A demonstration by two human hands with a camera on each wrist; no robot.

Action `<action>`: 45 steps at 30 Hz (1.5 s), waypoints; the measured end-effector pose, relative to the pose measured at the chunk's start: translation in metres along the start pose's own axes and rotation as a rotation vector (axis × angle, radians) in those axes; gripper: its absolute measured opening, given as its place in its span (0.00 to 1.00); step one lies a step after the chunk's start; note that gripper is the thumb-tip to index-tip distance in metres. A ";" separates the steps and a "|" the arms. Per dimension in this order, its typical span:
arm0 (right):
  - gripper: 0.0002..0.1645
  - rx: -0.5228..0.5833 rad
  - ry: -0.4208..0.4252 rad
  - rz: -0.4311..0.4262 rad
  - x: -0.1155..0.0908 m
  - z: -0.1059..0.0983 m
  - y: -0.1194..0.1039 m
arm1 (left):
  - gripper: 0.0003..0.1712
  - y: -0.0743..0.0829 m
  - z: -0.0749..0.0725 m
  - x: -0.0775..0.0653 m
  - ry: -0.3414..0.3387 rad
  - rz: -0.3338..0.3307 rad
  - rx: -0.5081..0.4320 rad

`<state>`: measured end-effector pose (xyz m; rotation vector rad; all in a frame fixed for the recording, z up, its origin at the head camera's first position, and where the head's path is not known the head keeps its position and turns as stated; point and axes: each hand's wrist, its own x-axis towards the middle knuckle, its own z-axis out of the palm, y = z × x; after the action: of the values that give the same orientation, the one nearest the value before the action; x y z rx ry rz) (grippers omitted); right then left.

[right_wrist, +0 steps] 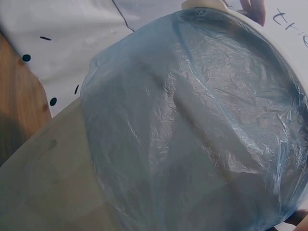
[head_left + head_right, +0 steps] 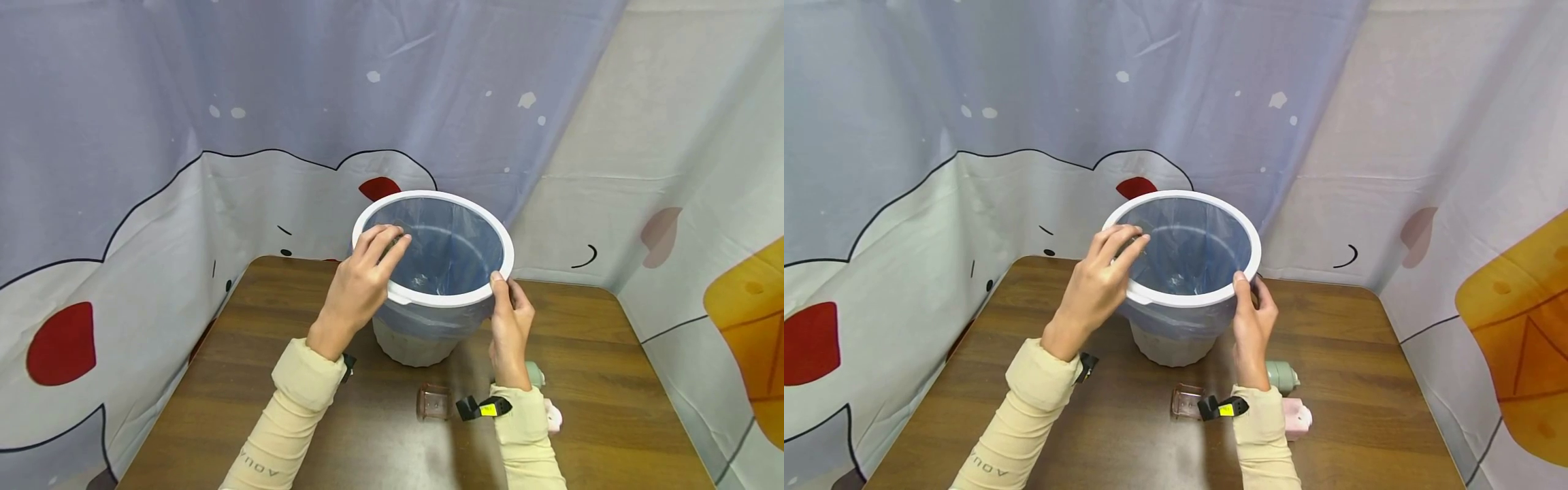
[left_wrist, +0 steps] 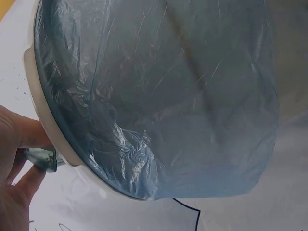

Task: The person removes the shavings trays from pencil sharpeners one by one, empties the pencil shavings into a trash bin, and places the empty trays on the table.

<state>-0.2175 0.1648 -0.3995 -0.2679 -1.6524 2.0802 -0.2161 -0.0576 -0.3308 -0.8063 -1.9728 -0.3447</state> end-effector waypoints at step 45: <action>0.26 0.008 -0.003 -0.042 0.003 -0.001 0.003 | 0.30 0.003 -0.001 -0.005 0.114 -0.132 0.064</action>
<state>-0.2204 0.1662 -0.4020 -0.2250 -1.6375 2.0564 -0.2119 -0.0576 -0.3344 -0.6045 -1.9240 -0.3948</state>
